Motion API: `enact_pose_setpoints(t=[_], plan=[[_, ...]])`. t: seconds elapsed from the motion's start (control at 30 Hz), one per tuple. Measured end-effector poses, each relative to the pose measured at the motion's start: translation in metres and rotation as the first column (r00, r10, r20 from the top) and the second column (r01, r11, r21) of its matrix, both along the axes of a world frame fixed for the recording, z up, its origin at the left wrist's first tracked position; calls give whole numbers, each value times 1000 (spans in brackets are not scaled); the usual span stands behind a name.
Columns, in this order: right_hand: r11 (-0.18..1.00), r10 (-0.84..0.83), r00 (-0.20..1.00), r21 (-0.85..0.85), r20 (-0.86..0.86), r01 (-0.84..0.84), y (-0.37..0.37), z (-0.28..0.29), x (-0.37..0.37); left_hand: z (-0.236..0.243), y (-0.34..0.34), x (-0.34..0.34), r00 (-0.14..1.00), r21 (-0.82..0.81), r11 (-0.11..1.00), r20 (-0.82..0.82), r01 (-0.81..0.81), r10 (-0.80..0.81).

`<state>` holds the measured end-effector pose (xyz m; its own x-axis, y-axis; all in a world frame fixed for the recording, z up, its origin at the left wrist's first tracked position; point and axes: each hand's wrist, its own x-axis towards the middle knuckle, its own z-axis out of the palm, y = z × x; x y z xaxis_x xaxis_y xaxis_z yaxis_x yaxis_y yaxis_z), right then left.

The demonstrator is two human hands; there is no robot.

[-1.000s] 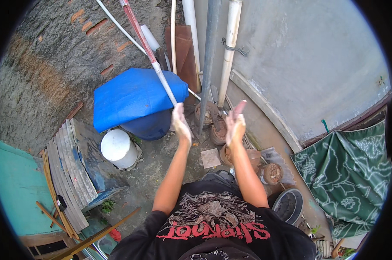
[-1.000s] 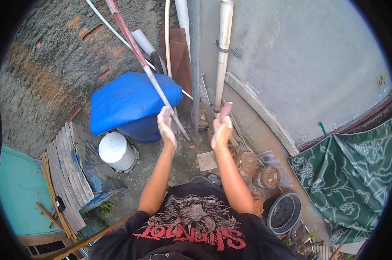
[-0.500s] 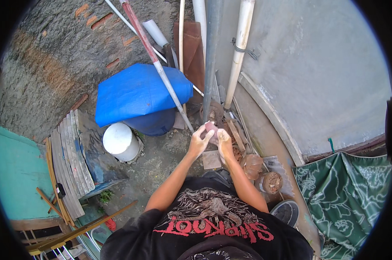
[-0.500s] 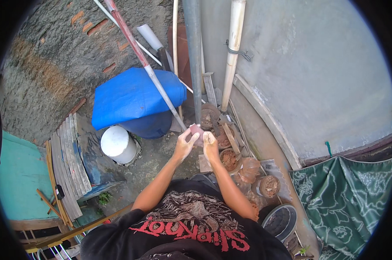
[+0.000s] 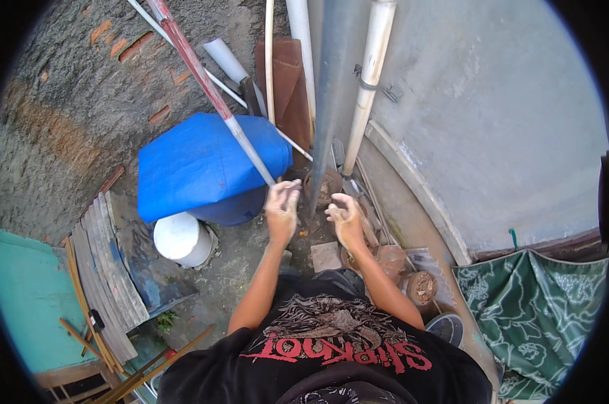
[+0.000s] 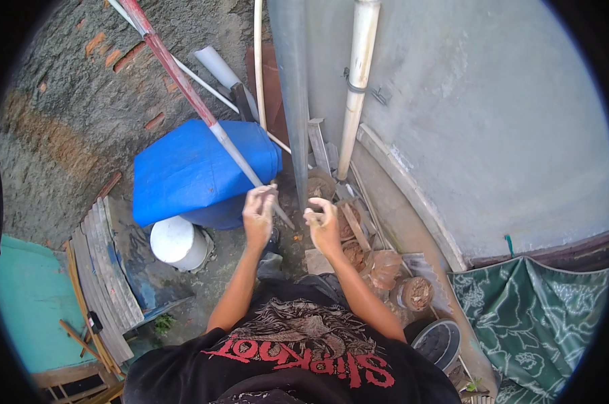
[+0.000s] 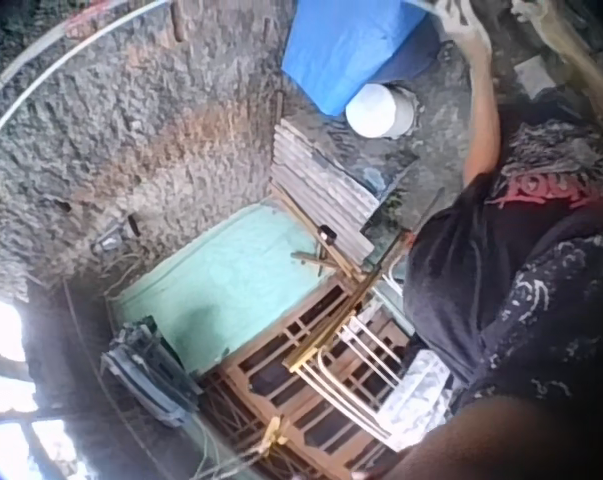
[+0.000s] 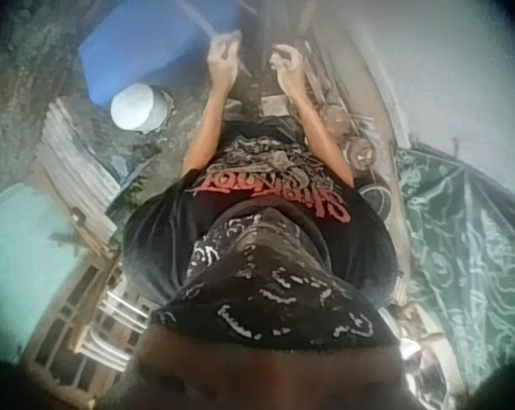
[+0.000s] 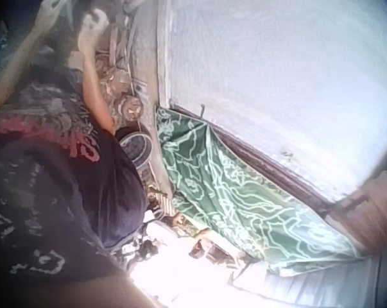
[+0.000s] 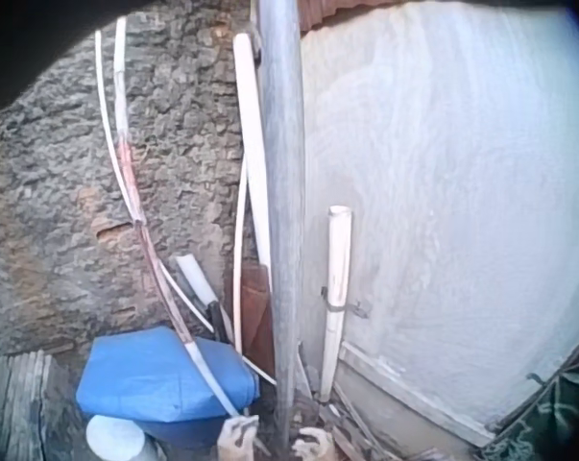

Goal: The person sands various sections of a concrete wall using sandpaper, occasionally rubbing and clapping their hands together to shake off dust.

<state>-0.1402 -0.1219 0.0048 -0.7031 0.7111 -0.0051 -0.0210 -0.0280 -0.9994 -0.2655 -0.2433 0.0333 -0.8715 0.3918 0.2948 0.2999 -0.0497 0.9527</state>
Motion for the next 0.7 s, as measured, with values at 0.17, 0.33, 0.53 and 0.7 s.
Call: enact_pose_setpoints(t=[0.17,0.33,0.53,0.7], plan=[[955,-212,956,164,-201,246,51,79,-43,22,20,-112,993,94,988,-5,-119,120],[894,-142,813,279,-565,350,78,187,-122,54,101,-213,981,199,973,-126,-118,145],[954,114,767,284,-632,92,66,274,-143,123,192,-300,997,390,918,-1,74,-81],[779,-347,752,274,-560,563,33,281,-165,144,222,-328,947,556,790,15,259,-321]])
